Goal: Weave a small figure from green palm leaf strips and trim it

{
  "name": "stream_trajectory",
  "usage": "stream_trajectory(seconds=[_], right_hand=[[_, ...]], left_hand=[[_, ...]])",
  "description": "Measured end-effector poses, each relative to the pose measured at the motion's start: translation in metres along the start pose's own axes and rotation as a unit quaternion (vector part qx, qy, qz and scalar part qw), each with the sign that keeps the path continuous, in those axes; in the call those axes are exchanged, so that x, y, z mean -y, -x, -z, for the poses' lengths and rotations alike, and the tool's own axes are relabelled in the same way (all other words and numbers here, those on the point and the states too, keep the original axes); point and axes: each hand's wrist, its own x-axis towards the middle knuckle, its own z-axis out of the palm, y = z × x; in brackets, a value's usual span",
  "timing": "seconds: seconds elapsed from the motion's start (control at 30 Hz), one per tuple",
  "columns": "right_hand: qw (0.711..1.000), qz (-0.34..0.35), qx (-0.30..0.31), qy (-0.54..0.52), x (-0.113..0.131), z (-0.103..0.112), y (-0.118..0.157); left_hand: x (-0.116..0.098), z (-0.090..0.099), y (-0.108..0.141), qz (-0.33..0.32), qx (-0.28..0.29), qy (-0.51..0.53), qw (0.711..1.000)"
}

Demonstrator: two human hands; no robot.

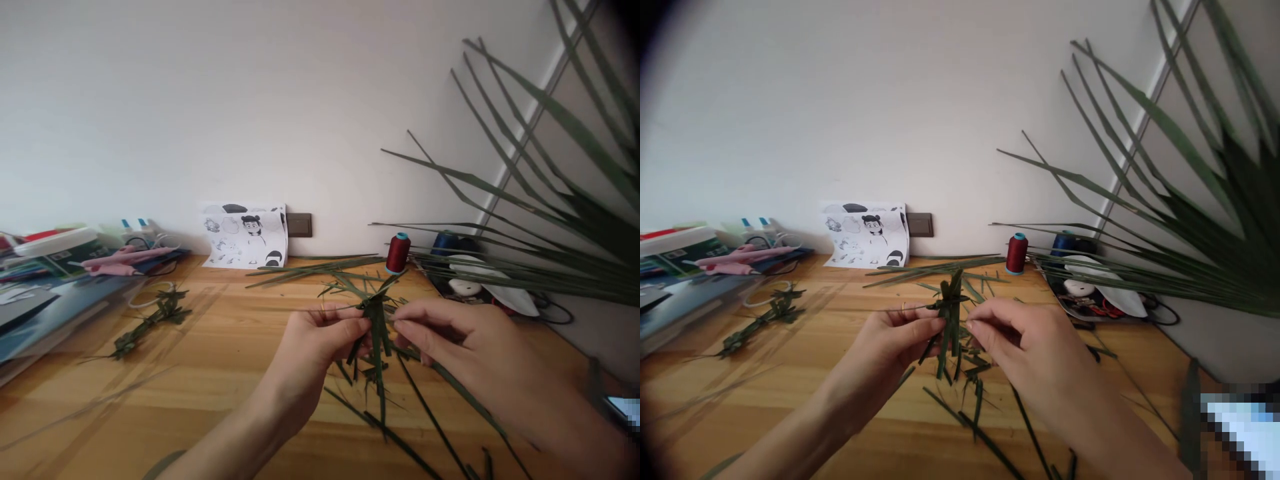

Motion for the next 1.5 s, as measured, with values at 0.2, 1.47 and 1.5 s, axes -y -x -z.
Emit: stream_trajectory(seconds=[0.2, 1.47, 1.5], right_hand=[[1.0, -0.014, 0.016, 0.012, 0.003, -0.002, 0.002], [0.997, -0.073, -0.005, -0.021, 0.007, -0.006, 0.001], [0.997, -0.073, -0.007, -0.012, 0.007, -0.006, 0.001]], left_hand=[[0.001, -0.001, -0.001, 0.016, 0.002, 0.003, 1.0], [0.002, 0.0, 0.003, 0.011, -0.034, -0.039, 0.999], [0.003, -0.001, 0.003, 0.005, -0.039, -0.046, 0.998]])
